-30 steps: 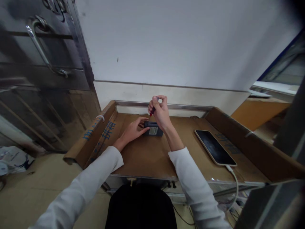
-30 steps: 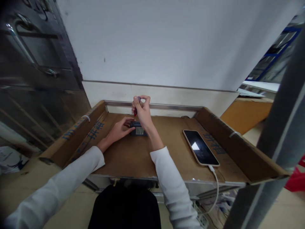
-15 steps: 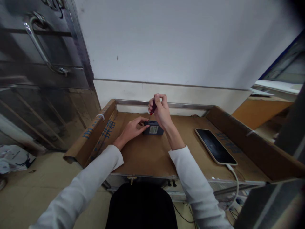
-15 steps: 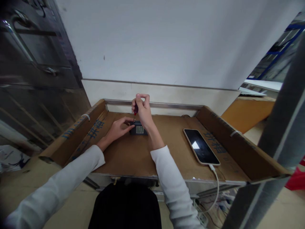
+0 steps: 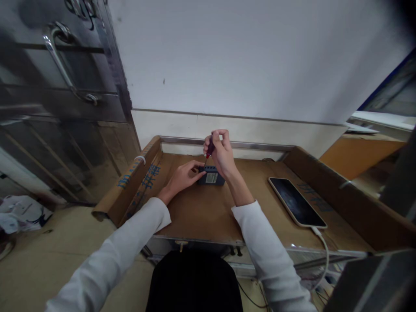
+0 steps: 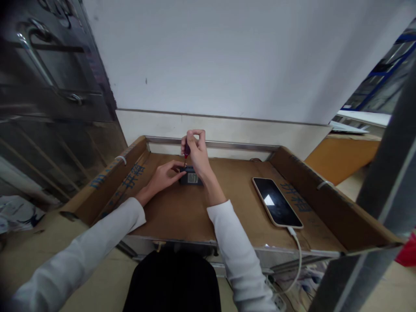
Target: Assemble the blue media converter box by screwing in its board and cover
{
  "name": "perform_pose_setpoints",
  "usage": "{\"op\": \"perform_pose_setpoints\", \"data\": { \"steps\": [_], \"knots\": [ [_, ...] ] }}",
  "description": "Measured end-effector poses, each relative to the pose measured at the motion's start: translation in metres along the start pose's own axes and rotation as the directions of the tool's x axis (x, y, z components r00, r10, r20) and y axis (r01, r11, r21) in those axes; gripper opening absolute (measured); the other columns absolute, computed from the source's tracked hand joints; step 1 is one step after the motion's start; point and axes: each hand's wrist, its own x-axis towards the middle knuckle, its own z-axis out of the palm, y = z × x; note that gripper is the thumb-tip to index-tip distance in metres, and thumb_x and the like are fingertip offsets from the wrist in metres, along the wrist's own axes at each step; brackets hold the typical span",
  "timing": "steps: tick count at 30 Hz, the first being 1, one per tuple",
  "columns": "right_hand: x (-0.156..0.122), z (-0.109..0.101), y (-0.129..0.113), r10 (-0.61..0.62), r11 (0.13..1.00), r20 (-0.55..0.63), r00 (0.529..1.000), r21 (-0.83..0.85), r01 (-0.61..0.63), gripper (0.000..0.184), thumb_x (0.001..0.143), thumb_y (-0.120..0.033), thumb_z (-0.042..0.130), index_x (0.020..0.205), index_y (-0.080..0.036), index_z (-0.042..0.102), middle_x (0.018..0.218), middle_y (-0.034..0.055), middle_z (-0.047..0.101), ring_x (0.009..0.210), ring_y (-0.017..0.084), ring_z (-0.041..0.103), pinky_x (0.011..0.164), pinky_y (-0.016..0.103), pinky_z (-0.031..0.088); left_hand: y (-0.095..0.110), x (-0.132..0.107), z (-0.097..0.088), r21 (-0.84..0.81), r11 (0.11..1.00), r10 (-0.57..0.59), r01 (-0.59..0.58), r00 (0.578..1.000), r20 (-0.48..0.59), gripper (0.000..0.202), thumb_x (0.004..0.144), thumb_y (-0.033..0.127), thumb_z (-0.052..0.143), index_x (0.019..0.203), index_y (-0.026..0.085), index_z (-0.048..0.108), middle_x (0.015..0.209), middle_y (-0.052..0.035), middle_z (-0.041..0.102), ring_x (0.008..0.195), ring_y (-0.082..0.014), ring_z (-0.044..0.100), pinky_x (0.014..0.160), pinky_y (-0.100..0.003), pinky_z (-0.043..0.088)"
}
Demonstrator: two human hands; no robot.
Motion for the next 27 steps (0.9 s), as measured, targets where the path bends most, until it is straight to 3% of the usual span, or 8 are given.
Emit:
{"op": "perform_pose_setpoints", "data": {
  "steps": [3, 7, 13, 16, 22, 27],
  "knots": [
    [0.0007, -0.0004, -0.0018, 0.03, 0.999, 0.029, 0.999, -0.016, -0.03, 0.038, 0.082, -0.062, 0.05, 0.083, -0.024, 0.045, 0.064, -0.0058, 0.045, 0.053, 0.008, 0.045, 0.05, 0.022, 0.038, -0.0002, -0.0001, -0.0003, 0.002, 1.0, -0.001, 0.001, 1.0, 0.0, 0.026, 0.087, 0.037, 0.059, 0.105, 0.02, 0.06, 0.102, -0.0043, 0.07, 0.089, -0.0167, 0.066, 0.081, -0.031, 0.053],
    [0.001, 0.0026, -0.0016, 0.075, 0.997, 0.025, 0.997, 0.0, -0.075, 0.046, 0.084, -0.069, 0.038, 0.079, -0.024, 0.045, 0.055, -0.0079, 0.031, 0.046, 0.008, 0.034, 0.046, 0.023, 0.035, -0.0013, -0.0002, 0.0006, -0.027, 1.0, -0.011, 0.011, 1.0, -0.005, 0.025, 0.086, 0.038, 0.059, 0.105, 0.021, 0.061, 0.102, -0.0038, 0.07, 0.088, -0.0164, 0.067, 0.08, -0.03, 0.054],
    [-0.0008, 0.0031, 0.001, -0.012, 1.0, 0.007, 1.0, 0.006, 0.012, 0.04, 0.079, -0.058, 0.059, 0.082, -0.027, 0.034, 0.057, -0.0101, 0.037, 0.048, 0.007, 0.036, 0.048, 0.02, 0.033, -0.0017, -0.0007, 0.001, -0.059, 0.998, -0.032, 0.031, 0.999, -0.014, 0.024, 0.086, 0.038, 0.059, 0.103, 0.022, 0.062, 0.106, -0.0034, 0.071, 0.084, -0.0158, 0.069, 0.077, -0.029, 0.056],
    [-0.0002, 0.0003, 0.0007, -0.002, 1.0, 0.018, 1.0, -0.028, 0.002, 0.037, 0.081, -0.06, 0.054, 0.082, -0.026, 0.039, 0.061, -0.008, 0.042, 0.051, 0.007, 0.039, 0.05, 0.021, 0.036, -0.0013, -0.0008, 0.0007, -0.056, 0.998, -0.043, 0.042, 0.999, -0.015, 0.025, 0.086, 0.04, 0.059, 0.103, 0.022, 0.063, 0.108, -0.0036, 0.071, 0.081, -0.0151, 0.069, 0.072, -0.027, 0.057],
    [0.0016, 0.0012, -0.0013, 0.06, 0.998, 0.018, 0.998, 0.0, -0.06, 0.046, 0.082, -0.069, 0.041, 0.078, -0.023, 0.045, 0.058, -0.0066, 0.036, 0.049, 0.008, 0.037, 0.047, 0.023, 0.035, -0.0001, 0.0, 0.0004, -0.037, 0.998, -0.044, 0.043, 0.999, -0.021, 0.024, 0.086, 0.039, 0.059, 0.102, 0.021, 0.062, 0.104, -0.0033, 0.072, 0.075, -0.0137, 0.069, 0.067, -0.025, 0.057],
    [0.0001, 0.0023, -0.0006, 0.011, 1.0, -0.005, 1.0, -0.005, -0.011, 0.043, 0.076, -0.064, 0.057, 0.086, -0.028, 0.036, 0.057, -0.01, 0.038, 0.048, 0.008, 0.037, 0.048, 0.02, 0.034, 0.0017, 0.0001, -0.0005, -0.044, 0.998, -0.046, 0.045, 0.999, -0.017, 0.025, 0.086, 0.038, 0.06, 0.104, 0.021, 0.062, 0.097, -0.0025, 0.072, 0.081, -0.015, 0.069, 0.062, -0.022, 0.056]
  ]
}}
